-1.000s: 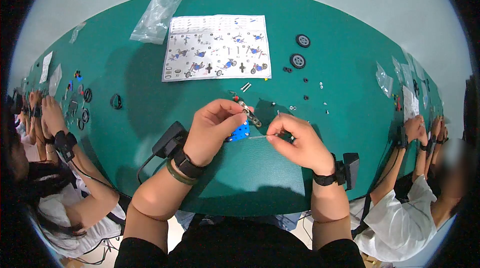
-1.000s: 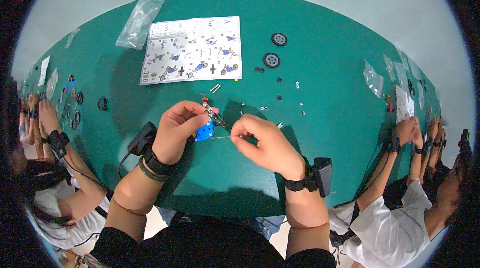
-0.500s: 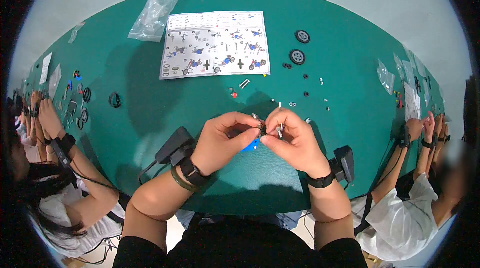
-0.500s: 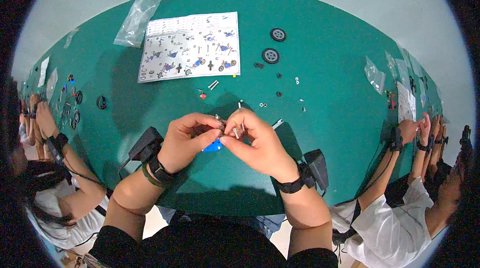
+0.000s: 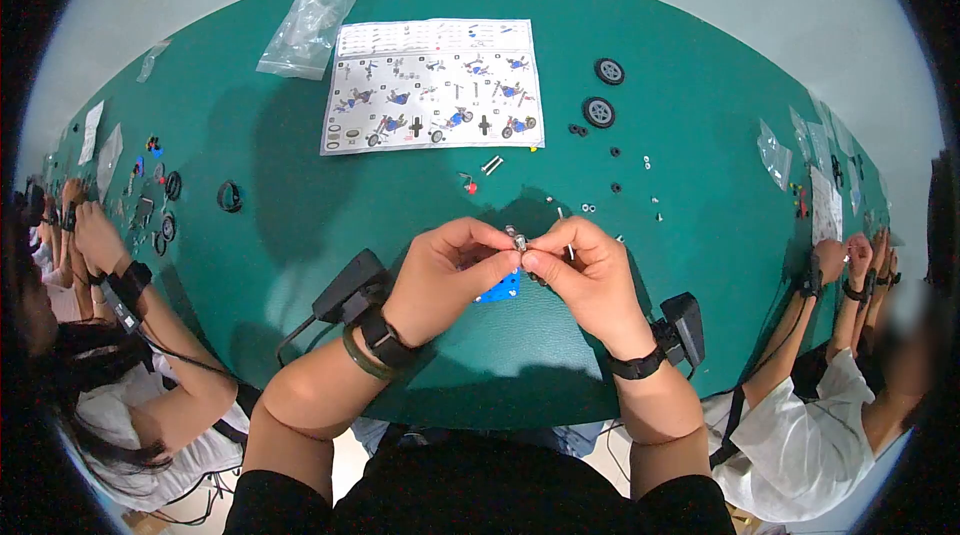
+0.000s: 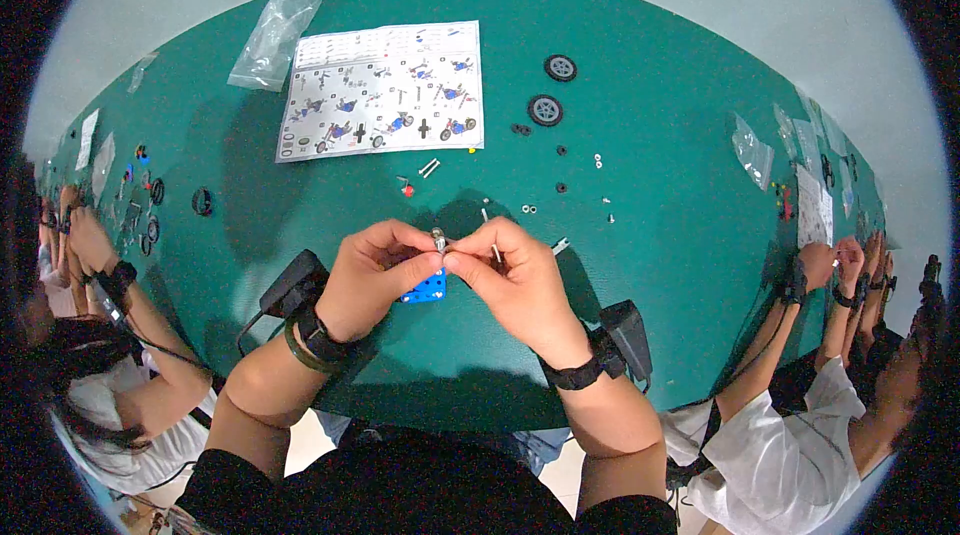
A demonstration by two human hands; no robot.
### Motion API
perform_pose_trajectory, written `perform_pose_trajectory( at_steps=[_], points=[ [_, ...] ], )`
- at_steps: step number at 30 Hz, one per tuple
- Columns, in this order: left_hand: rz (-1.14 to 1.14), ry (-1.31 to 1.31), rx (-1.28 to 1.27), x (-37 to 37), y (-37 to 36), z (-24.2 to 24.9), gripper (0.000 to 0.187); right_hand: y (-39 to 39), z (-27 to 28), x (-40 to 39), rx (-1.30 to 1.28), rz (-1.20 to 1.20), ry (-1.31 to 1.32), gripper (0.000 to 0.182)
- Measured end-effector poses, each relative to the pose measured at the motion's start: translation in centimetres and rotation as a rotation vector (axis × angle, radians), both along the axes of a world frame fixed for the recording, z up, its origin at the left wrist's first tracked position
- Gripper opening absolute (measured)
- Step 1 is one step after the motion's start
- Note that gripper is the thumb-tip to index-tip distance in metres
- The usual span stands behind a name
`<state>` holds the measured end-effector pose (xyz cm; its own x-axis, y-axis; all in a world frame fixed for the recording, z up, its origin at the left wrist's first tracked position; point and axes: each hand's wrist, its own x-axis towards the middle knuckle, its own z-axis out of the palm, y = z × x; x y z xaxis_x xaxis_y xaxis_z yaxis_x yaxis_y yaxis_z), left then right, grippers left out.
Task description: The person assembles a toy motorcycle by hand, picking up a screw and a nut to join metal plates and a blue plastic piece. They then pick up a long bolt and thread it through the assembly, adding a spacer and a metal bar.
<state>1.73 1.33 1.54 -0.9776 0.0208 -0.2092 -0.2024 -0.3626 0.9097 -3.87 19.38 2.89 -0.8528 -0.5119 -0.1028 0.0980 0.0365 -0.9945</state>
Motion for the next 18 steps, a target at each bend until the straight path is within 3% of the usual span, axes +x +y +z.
perform_pose_trajectory(
  at_steps=[18],
  points=[
    [-0.003, -0.060, 0.018, -0.12, -0.33, 0.69, 0.011, -0.24, 0.24, 0.44, -0.015, 0.001, 0.091, 0.013]
  ],
)
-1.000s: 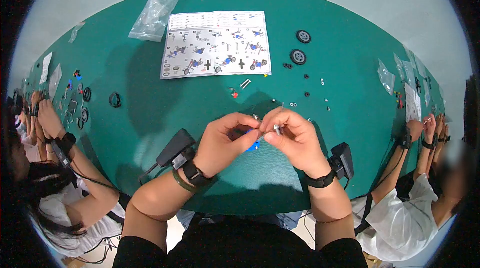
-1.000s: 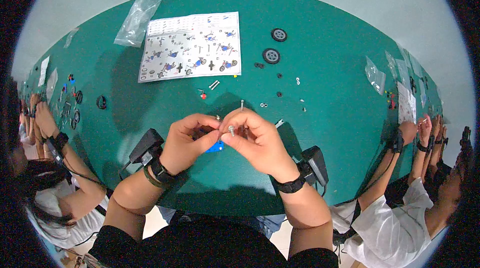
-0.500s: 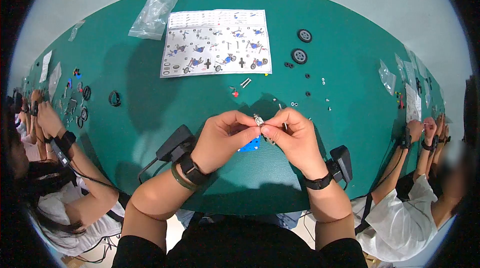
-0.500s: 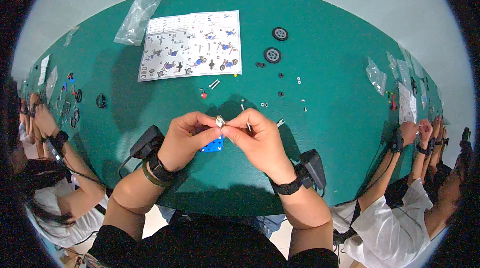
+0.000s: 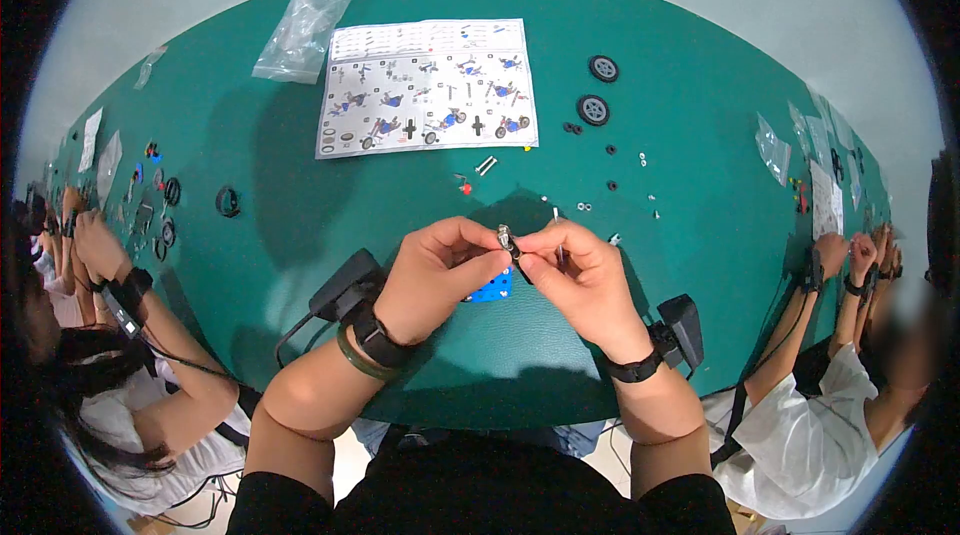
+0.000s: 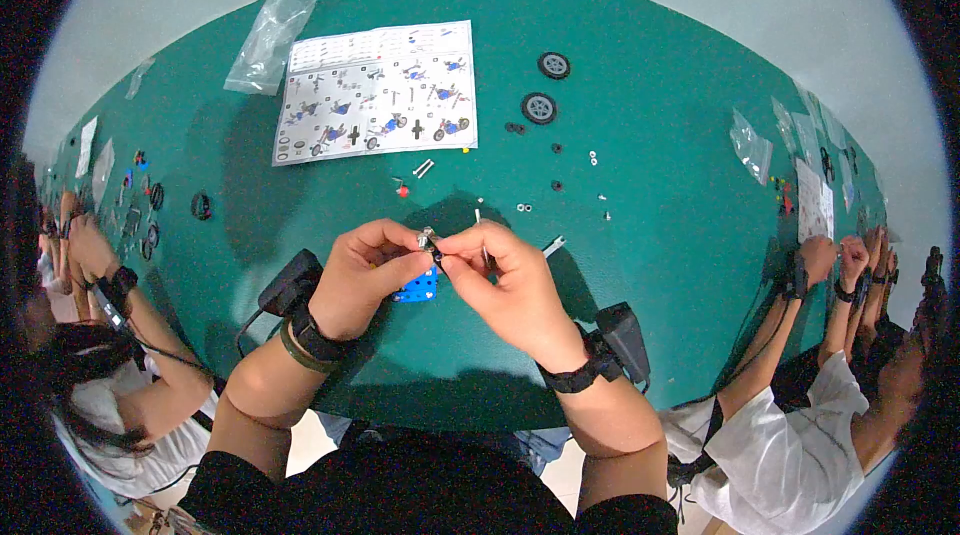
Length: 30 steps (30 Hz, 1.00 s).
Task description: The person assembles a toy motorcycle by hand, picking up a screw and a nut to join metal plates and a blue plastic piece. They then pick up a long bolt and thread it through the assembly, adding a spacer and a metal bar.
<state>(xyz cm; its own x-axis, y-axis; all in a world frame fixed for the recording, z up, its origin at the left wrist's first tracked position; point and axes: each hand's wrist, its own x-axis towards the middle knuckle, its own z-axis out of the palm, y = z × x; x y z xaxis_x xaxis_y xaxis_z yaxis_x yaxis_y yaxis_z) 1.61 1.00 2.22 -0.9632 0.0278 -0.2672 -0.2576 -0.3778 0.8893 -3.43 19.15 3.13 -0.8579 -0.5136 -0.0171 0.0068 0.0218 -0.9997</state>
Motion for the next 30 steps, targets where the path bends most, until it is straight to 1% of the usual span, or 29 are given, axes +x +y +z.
perform_pose_trajectory(
  at_steps=[5, 8, 20, 23, 26, 29, 30],
  points=[
    [-0.009, -0.013, 0.015, 0.0, -0.1, 0.0, 0.011, 0.0, 0.0, 0.1, 0.002, -0.001, -0.031, 0.013],
    [-0.010, -0.023, 0.027, -0.1, -0.2, 0.1, 0.011, 0.0, 0.1, 0.0, 0.013, 0.002, 0.021, 0.014],
    [-0.015, -0.034, -0.008, 0.0, -0.2, 0.5, 0.011, 0.1, -0.3, 0.1, -0.001, 0.013, 0.017, 0.014],
    [-0.008, -0.032, -0.035, 0.0, -0.3, 0.4, 0.011, 0.3, -0.1, -0.1, 0.001, 0.057, 0.041, 0.014],
    [-0.001, -0.024, -0.049, -0.1, -0.4, 0.5, 0.010, 0.5, -0.1, -0.6, -0.041, 0.089, -0.010, 0.015],
    [0.012, 0.014, -0.021, -0.3, -0.5, 0.6, 0.009, 1.7, 0.5, -2.1, 0.028, -0.011, 0.001, 0.018],
    [0.017, 0.025, -0.019, -0.4, -0.6, 0.5, 0.009, 2.1, 0.7, -2.5, 0.007, -0.073, -0.019, 0.018]
  ],
)
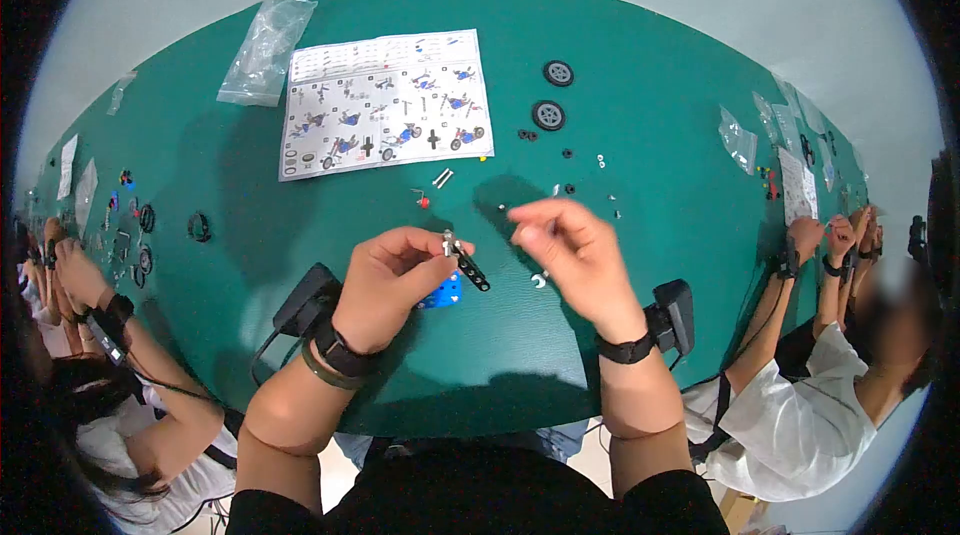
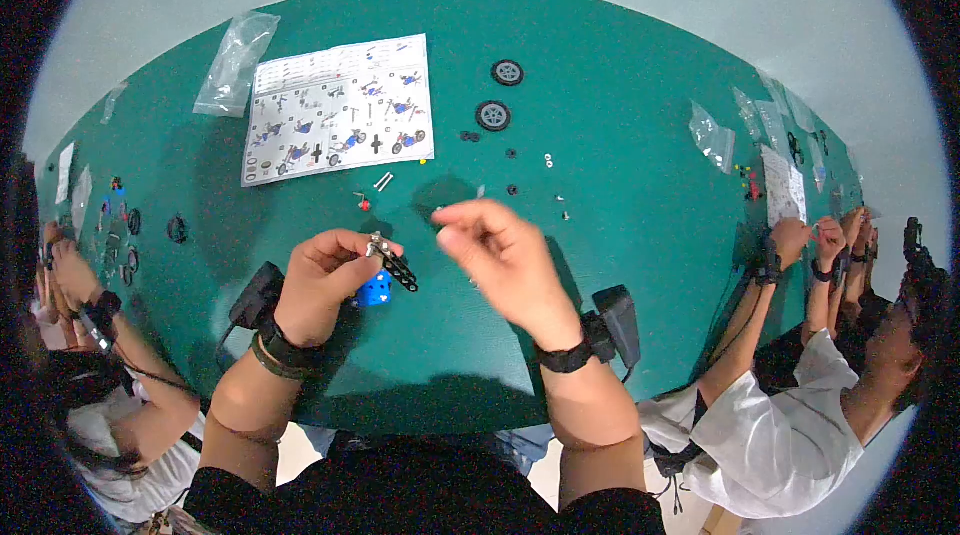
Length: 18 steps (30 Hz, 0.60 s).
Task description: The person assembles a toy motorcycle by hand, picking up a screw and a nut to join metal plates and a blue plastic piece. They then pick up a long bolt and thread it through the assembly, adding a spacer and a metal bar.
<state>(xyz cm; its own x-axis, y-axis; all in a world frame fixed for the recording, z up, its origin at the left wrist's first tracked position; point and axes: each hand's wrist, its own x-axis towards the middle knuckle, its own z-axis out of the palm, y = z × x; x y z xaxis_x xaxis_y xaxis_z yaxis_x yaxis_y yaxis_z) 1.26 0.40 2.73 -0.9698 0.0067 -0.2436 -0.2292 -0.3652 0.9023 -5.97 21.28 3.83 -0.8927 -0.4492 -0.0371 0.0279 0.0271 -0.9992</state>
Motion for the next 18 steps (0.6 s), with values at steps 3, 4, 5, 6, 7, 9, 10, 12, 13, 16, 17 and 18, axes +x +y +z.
perform_pose_trajectory(
  at_steps=[3, 4, 5, 6, 7, 9, 10, 12, 13, 16, 17, 18],
  points=[
    [0.020, 0.002, -0.027, -0.1, -0.1, 0.2, 0.007, 1.7, 0.6, -1.9, 0.138, -0.200, 0.017, 0.013],
    [0.028, -0.001, -0.038, -0.1, -0.2, 0.3, 0.007, 2.3, 0.5, -2.5, 0.133, -0.240, 0.015, 0.012],
    [0.035, -0.003, -0.051, -0.2, -0.3, 0.3, 0.007, 2.8, 0.4, -3.0, 0.126, -0.280, 0.013, 0.012],
    [0.040, 0.004, -0.046, -0.2, -0.4, 0.4, 0.007, 2.9, 0.4, -3.3, 0.087, -0.317, 0.007, 0.011],
    [0.043, 0.010, -0.040, -0.2, -0.4, 0.5, 0.007, 3.1, 0.2, -3.6, 0.072, -0.324, 0.008, 0.011],
    [0.043, 0.020, -0.028, -0.2, -0.3, 0.4, 0.007, 3.6, -0.4, -4.1, 0.042, -0.339, 0.008, 0.010],
    [0.042, 0.026, -0.023, -0.2, -0.3, 0.2, 0.007, 3.8, -0.4, -4.3, 0.039, -0.347, 0.015, 0.010],
    [0.040, 0.033, -0.024, -0.2, -0.3, 0.2, 0.006, 4.1, -0.6, -4.5, 0.029, -0.360, 0.025, 0.011],
    [0.039, 0.035, -0.028, -0.2, -0.2, 0.3, 0.006, 4.3, -0.6, -4.7, 0.033, -0.372, 0.023, 0.011],
    [0.038, 0.033, -0.031, -0.2, -0.2, 0.3, 0.006, 4.9, -0.5, -4.9, 0.035, -0.403, 0.024, 0.012],
    [0.038, 0.032, -0.030, -0.2, -0.2, 0.2, 0.006, 5.0, -0.4, -4.9, 0.030, -0.410, 0.030, 0.012],
    [0.043, 0.019, -0.042, -0.2, -0.1, 0.3, 0.006, 5.2, -0.3, -5.0, 0.025, -0.418, 0.037, 0.012]
  ],
)
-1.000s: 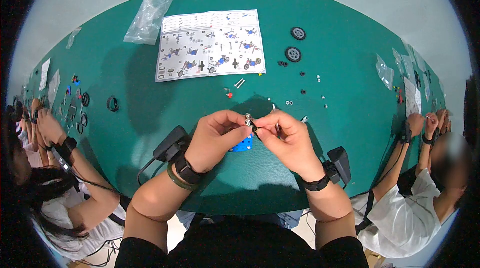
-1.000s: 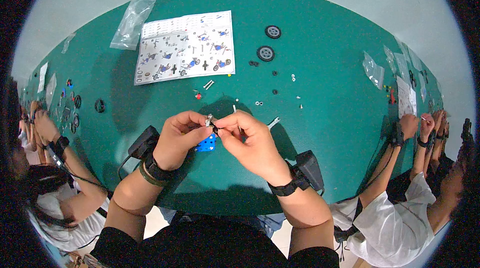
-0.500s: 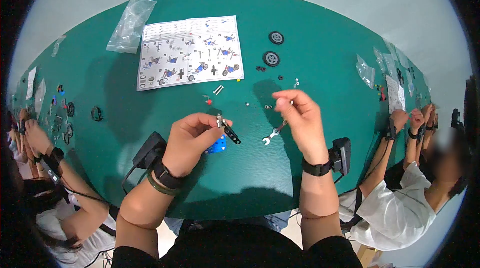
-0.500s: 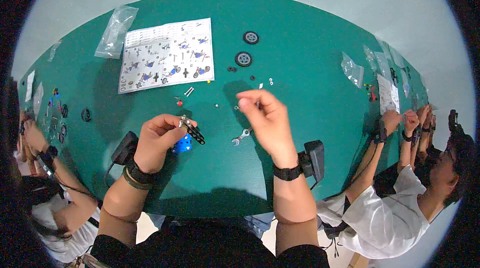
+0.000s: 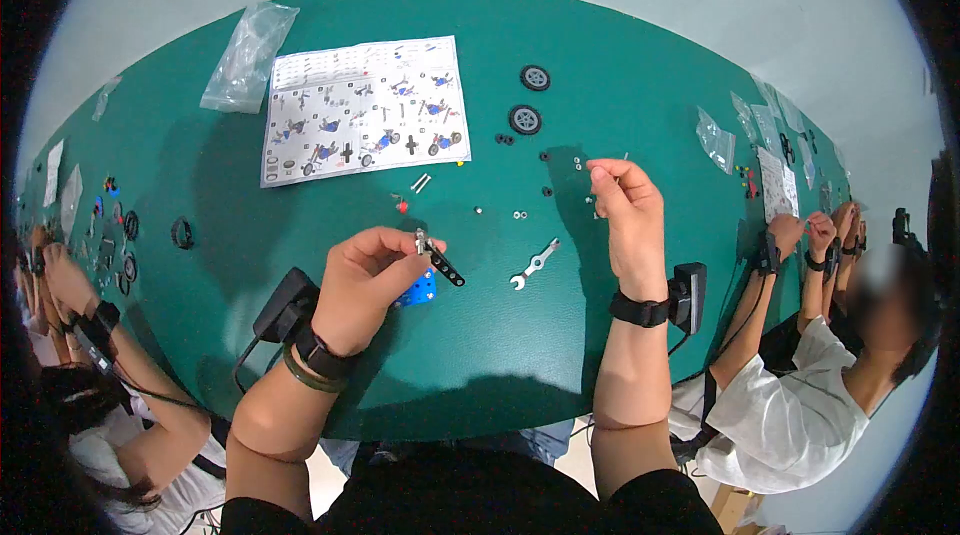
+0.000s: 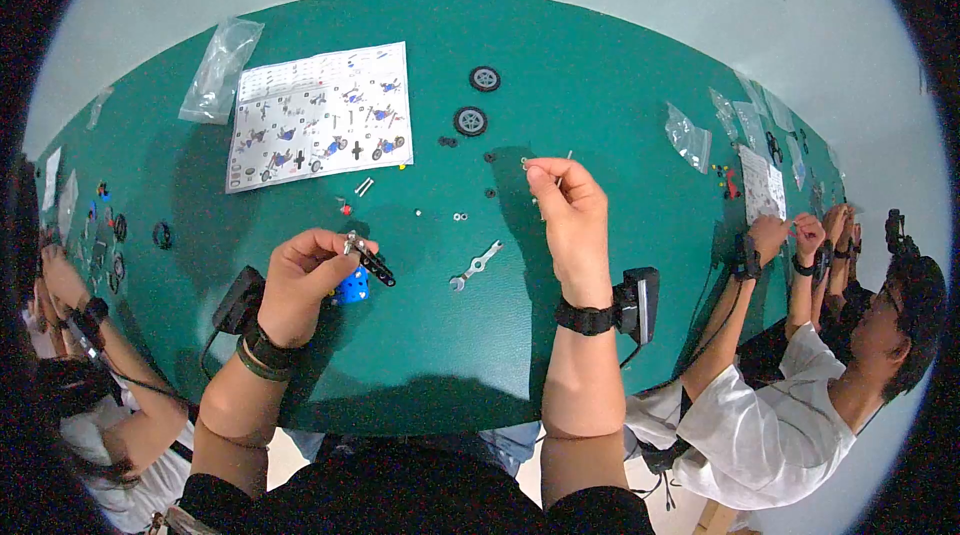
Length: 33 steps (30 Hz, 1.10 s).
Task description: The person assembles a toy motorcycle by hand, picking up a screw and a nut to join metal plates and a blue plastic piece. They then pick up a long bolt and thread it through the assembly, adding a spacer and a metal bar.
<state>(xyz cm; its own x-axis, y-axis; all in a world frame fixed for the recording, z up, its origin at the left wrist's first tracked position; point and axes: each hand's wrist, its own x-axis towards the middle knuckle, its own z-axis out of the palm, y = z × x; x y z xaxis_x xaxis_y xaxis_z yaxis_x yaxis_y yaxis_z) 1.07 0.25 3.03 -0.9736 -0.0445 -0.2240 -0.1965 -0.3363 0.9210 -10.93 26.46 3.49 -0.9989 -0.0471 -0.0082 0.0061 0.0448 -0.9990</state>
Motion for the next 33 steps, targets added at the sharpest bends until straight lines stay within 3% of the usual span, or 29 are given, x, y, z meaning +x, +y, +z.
perform_pose_trajectory(
  at_steps=[8, 17, 28, 33],
  points=[
    [0.004, -0.034, -0.016, 0.0, 0.0, -0.1, 0.007, 2.9, -0.6, -1.4, -0.026, -0.163, 0.006, 0.013],
    [-0.265, -0.069, 0.032, 1.2, 0.8, 0.0, 0.011, 2.0, -1.3, -1.6, 0.101, -0.142, -0.016, 0.011],
    [-0.257, -0.073, -0.055, 1.0, 1.0, -0.3, 0.009, 0.1, -1.6, -1.1, 0.208, -0.084, 0.095, 0.009],
    [-0.268, -0.069, -0.057, 0.8, 0.8, -0.5, 0.010, 1.8, -2.2, -2.0, 0.194, -0.182, 0.155, 0.010]
  ],
)
